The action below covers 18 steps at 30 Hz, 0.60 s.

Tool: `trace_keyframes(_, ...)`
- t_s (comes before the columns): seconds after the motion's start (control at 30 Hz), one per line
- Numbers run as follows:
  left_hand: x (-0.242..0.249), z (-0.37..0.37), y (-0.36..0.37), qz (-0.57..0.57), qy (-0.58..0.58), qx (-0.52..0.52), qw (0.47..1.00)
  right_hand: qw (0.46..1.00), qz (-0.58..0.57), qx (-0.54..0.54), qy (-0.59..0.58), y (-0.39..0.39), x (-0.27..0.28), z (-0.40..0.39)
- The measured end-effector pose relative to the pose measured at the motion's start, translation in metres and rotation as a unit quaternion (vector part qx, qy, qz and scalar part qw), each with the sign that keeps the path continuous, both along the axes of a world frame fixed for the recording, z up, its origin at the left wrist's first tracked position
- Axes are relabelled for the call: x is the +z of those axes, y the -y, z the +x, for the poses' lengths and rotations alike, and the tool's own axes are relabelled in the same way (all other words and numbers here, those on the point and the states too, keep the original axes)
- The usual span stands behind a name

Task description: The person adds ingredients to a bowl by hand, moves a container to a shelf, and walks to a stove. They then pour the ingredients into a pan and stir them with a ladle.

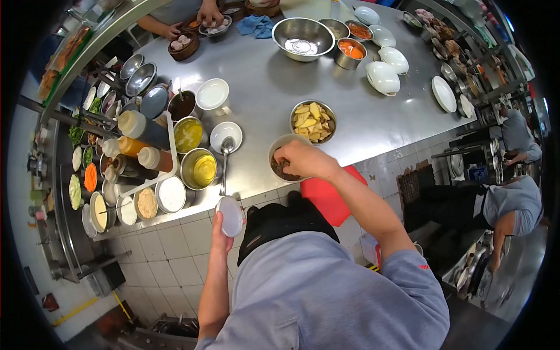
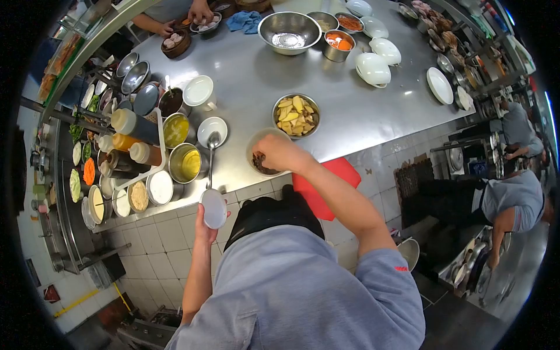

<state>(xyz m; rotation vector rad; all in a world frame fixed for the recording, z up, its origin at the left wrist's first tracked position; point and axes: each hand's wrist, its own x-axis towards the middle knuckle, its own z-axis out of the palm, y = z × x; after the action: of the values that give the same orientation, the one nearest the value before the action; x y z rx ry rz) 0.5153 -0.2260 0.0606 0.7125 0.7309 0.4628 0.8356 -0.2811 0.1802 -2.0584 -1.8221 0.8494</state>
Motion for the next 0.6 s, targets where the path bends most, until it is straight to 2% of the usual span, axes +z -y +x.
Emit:
trace_keyframes(0.07, -0.001, -0.002, -0.001, 0.000, -0.001, 0.001, 1.000, 0.994, 0.082, -0.020, -0.072, 0.007, 0.020, 0.012)
trace_keyframes(0.13, 0.000, -0.004, -0.001, 0.000, -0.003, 0.005, 1.000, 0.978, 0.095, -0.091, -0.160, 0.013, 0.046, 0.032)
trace_keyframes(0.2, 0.002, -0.004, -0.001, 0.004, -0.008, 0.010, 1.000, 0.956, 0.113, -0.188, -0.193, 0.022, 0.053, 0.057)
trace_keyframes(0.23, 0.003, -0.004, -0.001, 0.004, -0.009, 0.010, 1.000, 0.956, 0.113, -0.188, -0.194, 0.023, 0.052, 0.068)
trace_keyframes(0.3, 0.004, -0.003, -0.002, 0.006, -0.010, 0.007, 1.000, 0.960, 0.068, -0.261, -0.077, 0.025, 0.042, 0.089)
trace_keyframes(0.33, 0.004, -0.002, -0.002, 0.006, -0.010, 0.006, 1.000, 0.960, 0.069, -0.262, -0.076, 0.026, 0.026, 0.100)
trace_keyframes(0.4, 0.005, -0.002, -0.002, 0.011, -0.011, -0.003, 1.000, 0.960, 0.124, -0.249, -0.039, 0.027, -0.002, 0.110)
trace_keyframes(0.53, 0.007, -0.001, -0.001, 0.008, -0.013, -0.003, 1.000, 0.958, 0.084, -0.270, -0.052, 0.031, -0.018, 0.118)
trace_keyframes(0.6, 0.007, -0.002, -0.002, 0.009, -0.010, -0.003, 1.000, 0.938, 0.132, -0.287, -0.142, 0.032, -0.030, 0.125)
